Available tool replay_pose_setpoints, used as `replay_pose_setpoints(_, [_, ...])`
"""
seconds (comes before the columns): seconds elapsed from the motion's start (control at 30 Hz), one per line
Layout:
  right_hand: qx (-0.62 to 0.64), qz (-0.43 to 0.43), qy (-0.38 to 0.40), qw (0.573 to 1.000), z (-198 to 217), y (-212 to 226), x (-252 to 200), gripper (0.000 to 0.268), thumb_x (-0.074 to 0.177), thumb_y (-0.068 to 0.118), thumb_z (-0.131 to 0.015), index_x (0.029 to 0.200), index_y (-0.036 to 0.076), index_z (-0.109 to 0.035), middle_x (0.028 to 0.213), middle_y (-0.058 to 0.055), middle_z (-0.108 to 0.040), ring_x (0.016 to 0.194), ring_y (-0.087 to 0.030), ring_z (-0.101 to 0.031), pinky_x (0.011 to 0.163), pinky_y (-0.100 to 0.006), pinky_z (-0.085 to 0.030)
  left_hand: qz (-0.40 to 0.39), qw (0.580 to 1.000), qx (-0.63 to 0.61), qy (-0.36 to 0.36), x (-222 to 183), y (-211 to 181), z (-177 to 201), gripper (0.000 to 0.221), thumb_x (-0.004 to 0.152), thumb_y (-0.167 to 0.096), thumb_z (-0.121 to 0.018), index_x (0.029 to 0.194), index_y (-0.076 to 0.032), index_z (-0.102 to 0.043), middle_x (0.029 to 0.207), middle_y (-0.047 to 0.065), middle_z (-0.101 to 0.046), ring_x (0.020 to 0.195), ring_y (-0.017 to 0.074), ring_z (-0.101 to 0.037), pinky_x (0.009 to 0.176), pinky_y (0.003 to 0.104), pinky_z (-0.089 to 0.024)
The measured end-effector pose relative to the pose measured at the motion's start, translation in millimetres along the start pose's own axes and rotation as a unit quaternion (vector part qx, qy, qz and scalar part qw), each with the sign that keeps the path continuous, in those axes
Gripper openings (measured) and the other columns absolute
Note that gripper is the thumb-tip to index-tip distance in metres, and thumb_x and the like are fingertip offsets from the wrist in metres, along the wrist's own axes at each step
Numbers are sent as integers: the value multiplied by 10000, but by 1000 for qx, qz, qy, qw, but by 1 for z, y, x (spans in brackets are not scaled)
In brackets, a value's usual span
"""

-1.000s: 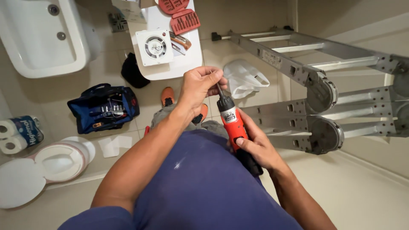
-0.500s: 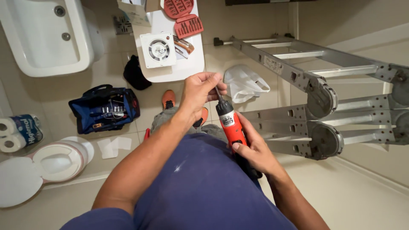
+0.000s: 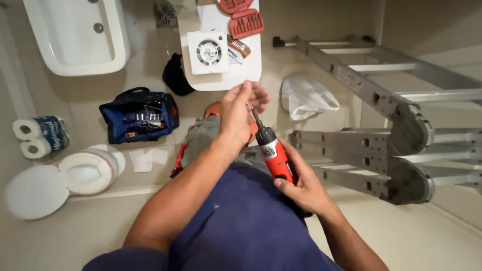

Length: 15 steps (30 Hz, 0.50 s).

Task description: Preparing a bathroom exhaust fan for installation by unboxing components and selecting tools

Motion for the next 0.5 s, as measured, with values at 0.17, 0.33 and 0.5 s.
replay_pose_setpoints(0.17, [102,72,-82,989,2,-11,42,957,735,50,-811,1567,11,-340,1249,-257,-611,923,-315,-697,759,-469,-613,18,999,0,41,34,-33,31,200,1029,-164,-544,1171,-58,-636,985,176,-760,868,266,-774,713,323,-649])
replay_pose_setpoints(0.33, [29,79,-196,977,-34,-33,111,962,756,48,-817,1571,-5,-308,1332,-304,-530,1064,-415,-616,853,-547,-557,118,988,-54,84,73,6,90,320,996,-365,-594,1099,-77,-689,919,95,-739,816,208,-732,733,325,-622])
replay_pose_setpoints(0.5, [-52,77,-167,981,-123,25,175,937,740,-30,-830,1544,-12,-350,1293,-307,-479,1035,-511,-607,782,-595,-580,83,992,45,88,99,-24,155,527,882,-505,-722,1191,-80,-682,1003,92,-725,874,195,-703,789,373,-603])
Point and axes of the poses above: each hand's wrist, its own x-axis towards the middle knuckle, its own z-axis out of the back of the hand, y = z × x, the point moved 10 cm from there along x, towards the middle knuckle
